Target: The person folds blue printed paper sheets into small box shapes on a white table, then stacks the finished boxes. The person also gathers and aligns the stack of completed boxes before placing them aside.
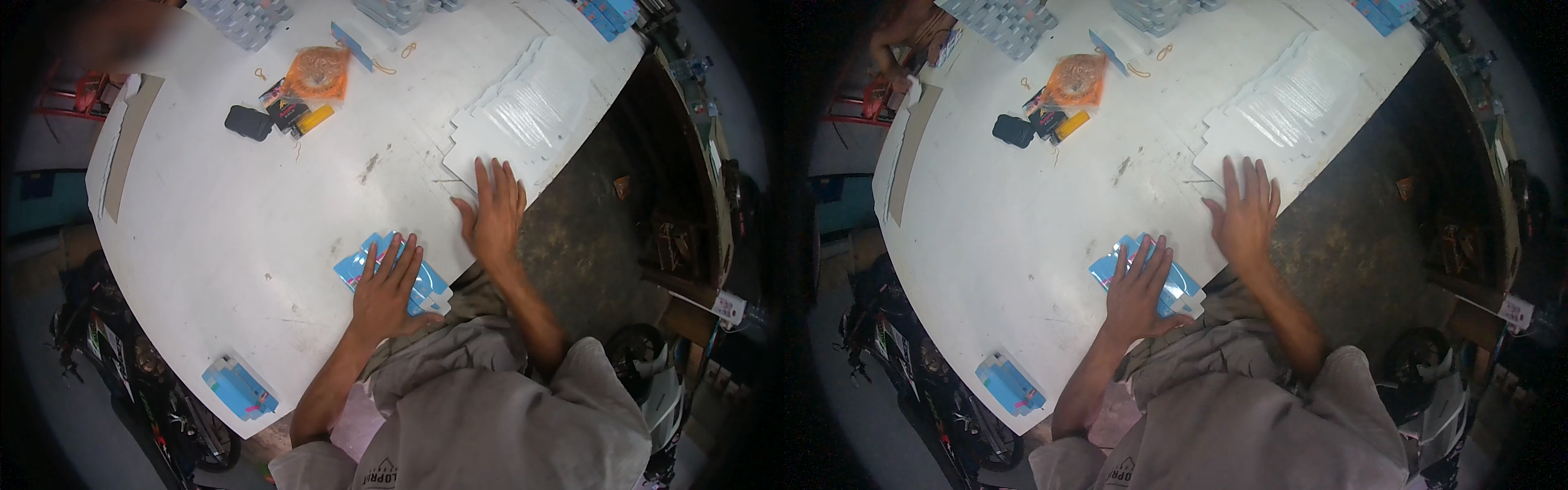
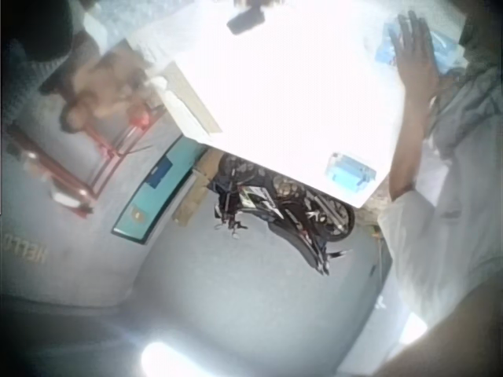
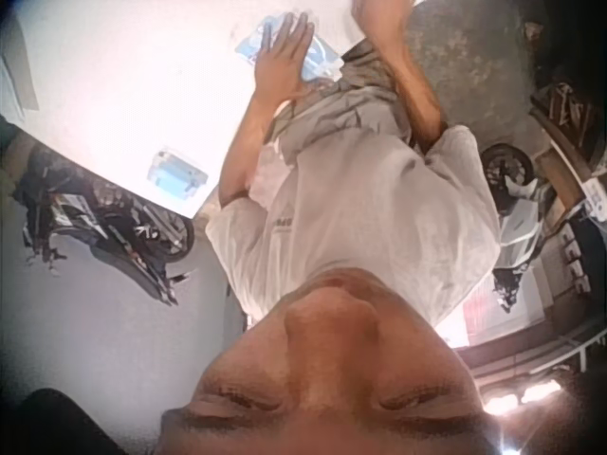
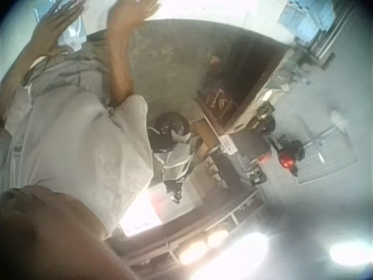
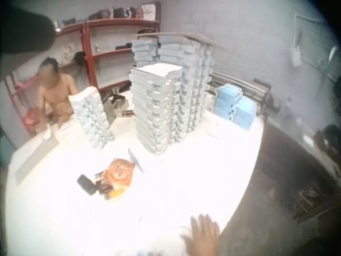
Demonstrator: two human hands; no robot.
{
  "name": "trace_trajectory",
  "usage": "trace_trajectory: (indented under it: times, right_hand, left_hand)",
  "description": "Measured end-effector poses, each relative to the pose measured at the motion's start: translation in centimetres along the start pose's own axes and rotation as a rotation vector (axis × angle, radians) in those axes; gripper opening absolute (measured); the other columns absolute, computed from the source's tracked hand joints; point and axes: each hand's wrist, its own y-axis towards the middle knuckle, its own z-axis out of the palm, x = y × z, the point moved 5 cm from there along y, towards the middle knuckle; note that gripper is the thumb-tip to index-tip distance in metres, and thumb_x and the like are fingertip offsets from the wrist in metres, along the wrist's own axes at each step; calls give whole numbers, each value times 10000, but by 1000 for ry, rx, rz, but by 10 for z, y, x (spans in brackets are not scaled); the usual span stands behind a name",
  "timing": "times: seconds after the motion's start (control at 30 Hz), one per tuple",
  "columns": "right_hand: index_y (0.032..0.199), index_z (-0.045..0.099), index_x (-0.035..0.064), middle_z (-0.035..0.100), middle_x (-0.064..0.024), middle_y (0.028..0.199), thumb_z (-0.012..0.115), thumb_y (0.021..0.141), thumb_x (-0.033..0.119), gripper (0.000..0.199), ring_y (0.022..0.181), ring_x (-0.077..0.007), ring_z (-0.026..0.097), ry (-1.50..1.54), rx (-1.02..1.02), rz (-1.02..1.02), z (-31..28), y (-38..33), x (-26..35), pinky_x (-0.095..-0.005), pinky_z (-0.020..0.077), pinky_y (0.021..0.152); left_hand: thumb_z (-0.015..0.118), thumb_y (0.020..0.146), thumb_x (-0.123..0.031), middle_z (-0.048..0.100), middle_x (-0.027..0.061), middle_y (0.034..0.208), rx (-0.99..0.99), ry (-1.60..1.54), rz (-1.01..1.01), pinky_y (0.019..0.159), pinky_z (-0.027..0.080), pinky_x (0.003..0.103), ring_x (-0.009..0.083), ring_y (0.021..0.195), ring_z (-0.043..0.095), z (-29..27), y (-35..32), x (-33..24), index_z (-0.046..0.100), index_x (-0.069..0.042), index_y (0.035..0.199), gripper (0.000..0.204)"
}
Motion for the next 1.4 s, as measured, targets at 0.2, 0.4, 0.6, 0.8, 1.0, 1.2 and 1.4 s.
trace_trajectory:
  times: [0.2,0.4,0.6,0.8,1.0,1.2,1.4]
  right_hand:
    - [1323,634,4,589,-198,1130,691,886,54,444,1038,-348,560,312,303,-12,-2,-17,16,-531,424,851]
    - [1160,683,-9,692,-233,944,711,882,34,282,834,-391,668,610,489,169,12,-51,35,-457,510,777]
    - [1314,649,19,654,-182,1069,724,863,82,462,986,-380,611,-7,-8,22,3,1,-4,-516,452,873]
    - [1413,566,-15,594,-181,1054,714,895,43,542,954,-349,584,282,249,-100,6,-19,10,-479,465,806]
    - [1312,596,-55,617,-277,1102,688,901,20,428,963,-413,619,676,807,203,9,-59,41,-507,487,792]
    - [1387,583,-18,627,-260,1128,676,913,49,488,1052,-402,598,51,83,65,9,9,-21,-533,461,883]
    - [1357,606,-32,623,-184,1002,691,915,44,456,944,-374,595,246,212,-127,-5,-7,17,-455,455,820]
  left_hand:
    - [684,950,-268,525,136,1579,-144,-4,37,1171,357,518,294,1434,505,16,-12,8,569,-78,1489,583]
    - [652,956,-265,457,147,1630,-81,197,-4,1186,334,544,330,1436,493,15,-6,-4,551,-79,1507,590]
    - [655,949,-281,412,185,1645,-20,-4,28,1211,282,623,396,1482,437,4,5,-1,520,-36,1512,629]
    - [683,929,-234,471,189,1604,-148,-145,30,1191,328,607,392,1465,460,24,-9,8,630,-41,1412,522]
    - [700,869,-210,481,171,1606,-84,164,3,1203,314,615,374,1489,430,10,5,-7,627,-48,1426,585]
    - [689,922,-262,442,176,1627,-8,-113,44,1227,230,654,403,1523,365,5,9,-1,533,-42,1498,636]
    - [694,925,-268,452,169,1622,-126,-129,30,1230,231,638,379,1529,365,30,-6,9,536,-77,1508,633]
